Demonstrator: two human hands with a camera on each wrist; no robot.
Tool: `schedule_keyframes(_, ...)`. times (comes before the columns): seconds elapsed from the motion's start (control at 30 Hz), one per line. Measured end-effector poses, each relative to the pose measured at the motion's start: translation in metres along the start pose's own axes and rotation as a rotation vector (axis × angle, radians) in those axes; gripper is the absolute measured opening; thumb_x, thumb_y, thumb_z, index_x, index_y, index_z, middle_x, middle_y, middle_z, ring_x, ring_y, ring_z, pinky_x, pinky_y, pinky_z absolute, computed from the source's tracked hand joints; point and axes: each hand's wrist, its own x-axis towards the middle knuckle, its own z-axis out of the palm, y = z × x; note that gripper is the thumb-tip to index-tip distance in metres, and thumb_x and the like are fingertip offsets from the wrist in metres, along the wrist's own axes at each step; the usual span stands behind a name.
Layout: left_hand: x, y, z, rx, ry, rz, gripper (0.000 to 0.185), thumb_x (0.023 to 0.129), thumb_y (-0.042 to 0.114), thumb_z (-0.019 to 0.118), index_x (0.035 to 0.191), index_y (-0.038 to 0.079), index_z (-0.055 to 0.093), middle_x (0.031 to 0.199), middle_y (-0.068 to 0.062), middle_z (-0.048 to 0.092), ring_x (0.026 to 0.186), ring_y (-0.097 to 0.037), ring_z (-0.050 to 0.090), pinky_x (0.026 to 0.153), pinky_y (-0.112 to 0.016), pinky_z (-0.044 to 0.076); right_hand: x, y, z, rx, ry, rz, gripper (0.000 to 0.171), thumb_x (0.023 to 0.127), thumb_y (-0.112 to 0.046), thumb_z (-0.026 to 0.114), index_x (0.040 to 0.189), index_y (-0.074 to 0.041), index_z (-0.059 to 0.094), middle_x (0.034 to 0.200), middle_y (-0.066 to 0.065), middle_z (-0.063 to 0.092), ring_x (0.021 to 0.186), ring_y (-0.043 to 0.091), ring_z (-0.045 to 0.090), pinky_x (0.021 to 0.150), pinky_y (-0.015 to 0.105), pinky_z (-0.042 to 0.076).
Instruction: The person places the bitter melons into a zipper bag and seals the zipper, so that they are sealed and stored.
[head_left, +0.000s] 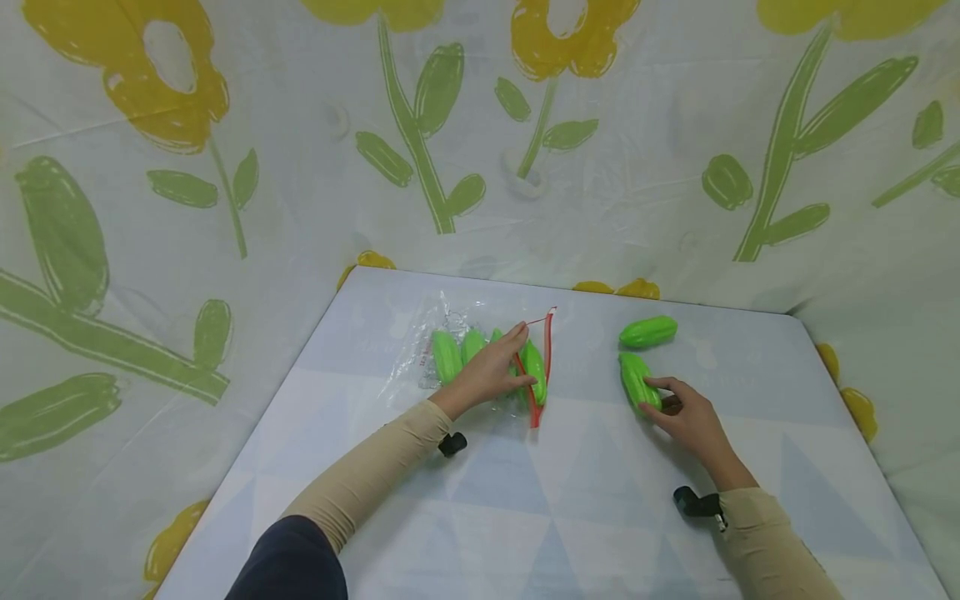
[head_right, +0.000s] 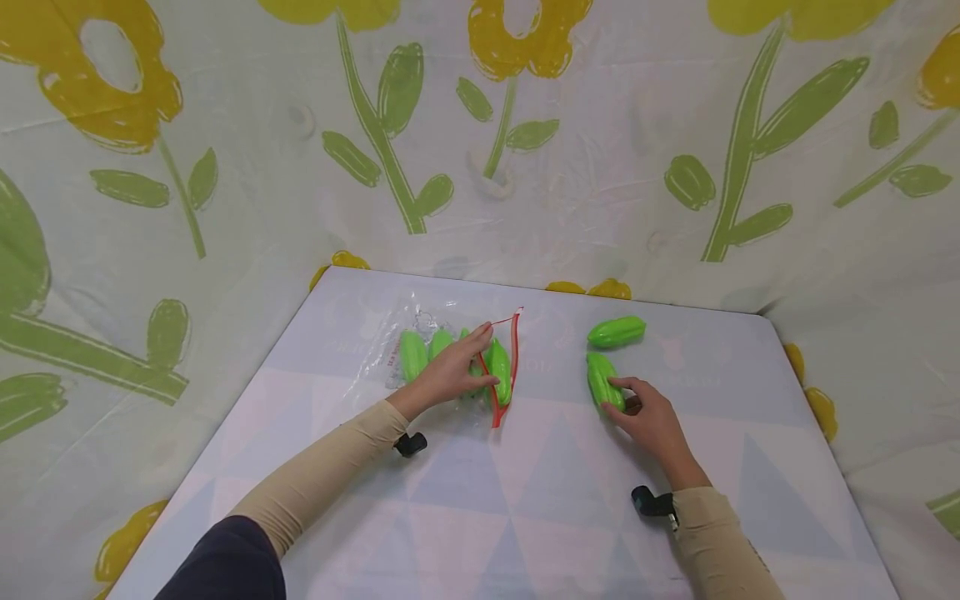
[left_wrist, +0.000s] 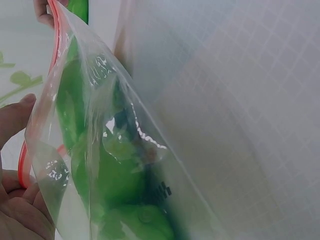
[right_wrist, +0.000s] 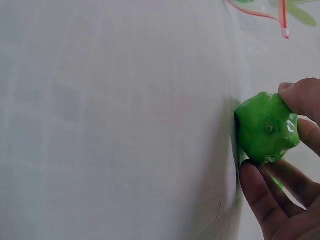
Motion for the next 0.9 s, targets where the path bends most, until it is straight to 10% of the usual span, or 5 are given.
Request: schedule_keyframes(0.9, 0.002, -0.001, -0.001, -0.012, -0.013, -0.003, 0.091, 0.081, 0.045, 0.068, 0.147, 0.003, 0.021, 0.154, -0.010, 0.017, 0.137, -0.022, 0.027, 0.106, -0.033, 0.033, 0.005, -0.011, 0.009, 0.032, 0.045, -0.078, 0.050, 0.083, -0.037, 0.069, 0.125, -0.014, 0.056, 0.119, 0.014, 0.057, 0.091, 0.030, 0.062, 0.074, 0.043, 0.053)
